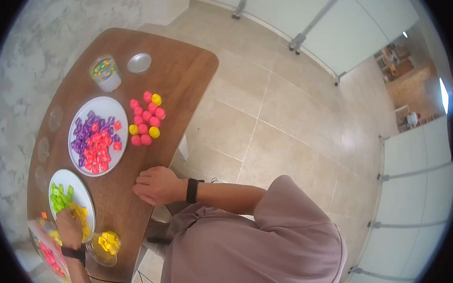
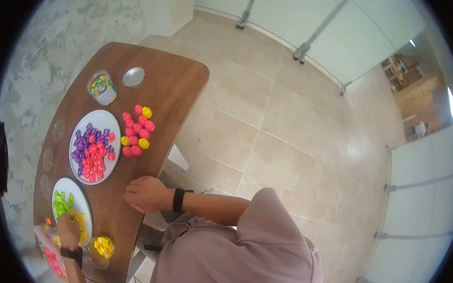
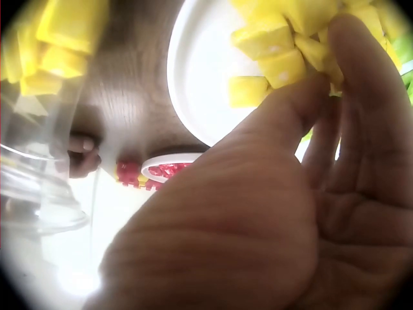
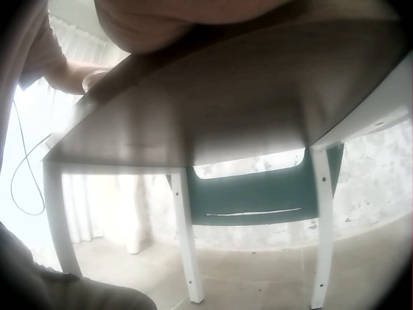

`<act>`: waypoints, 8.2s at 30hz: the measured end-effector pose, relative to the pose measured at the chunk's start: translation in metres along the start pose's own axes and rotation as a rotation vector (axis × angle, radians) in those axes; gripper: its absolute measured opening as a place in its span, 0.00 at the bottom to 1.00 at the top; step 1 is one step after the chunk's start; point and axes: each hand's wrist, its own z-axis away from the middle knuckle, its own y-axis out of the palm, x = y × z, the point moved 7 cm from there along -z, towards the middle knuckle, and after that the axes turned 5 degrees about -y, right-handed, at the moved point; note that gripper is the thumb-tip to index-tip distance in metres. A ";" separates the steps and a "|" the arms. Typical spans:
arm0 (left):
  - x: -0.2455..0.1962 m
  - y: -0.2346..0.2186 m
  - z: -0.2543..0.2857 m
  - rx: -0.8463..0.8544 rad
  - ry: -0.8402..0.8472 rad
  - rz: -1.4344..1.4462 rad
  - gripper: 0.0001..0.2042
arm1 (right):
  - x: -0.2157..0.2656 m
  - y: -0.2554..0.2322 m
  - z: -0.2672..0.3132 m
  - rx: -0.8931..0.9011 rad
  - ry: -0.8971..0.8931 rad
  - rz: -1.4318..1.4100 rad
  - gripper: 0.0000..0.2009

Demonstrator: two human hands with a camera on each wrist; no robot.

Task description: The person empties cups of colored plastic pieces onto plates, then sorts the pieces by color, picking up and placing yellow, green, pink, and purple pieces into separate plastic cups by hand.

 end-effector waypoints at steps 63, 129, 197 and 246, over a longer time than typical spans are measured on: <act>-0.182 0.080 0.252 0.121 -0.838 1.524 0.08 | 0.023 -0.089 0.268 0.949 0.859 -0.120 0.07; -0.458 0.173 0.116 0.742 0.441 0.832 0.16 | -0.003 -0.076 0.305 1.016 1.210 -0.440 0.18; -0.069 0.014 0.241 -0.924 -0.922 0.980 0.18 | 0.053 0.184 -0.159 0.783 -0.369 -0.157 0.11; -0.091 0.001 0.223 -0.953 -0.762 0.472 0.13 | 0.087 0.123 -0.209 0.949 -0.160 -0.311 0.09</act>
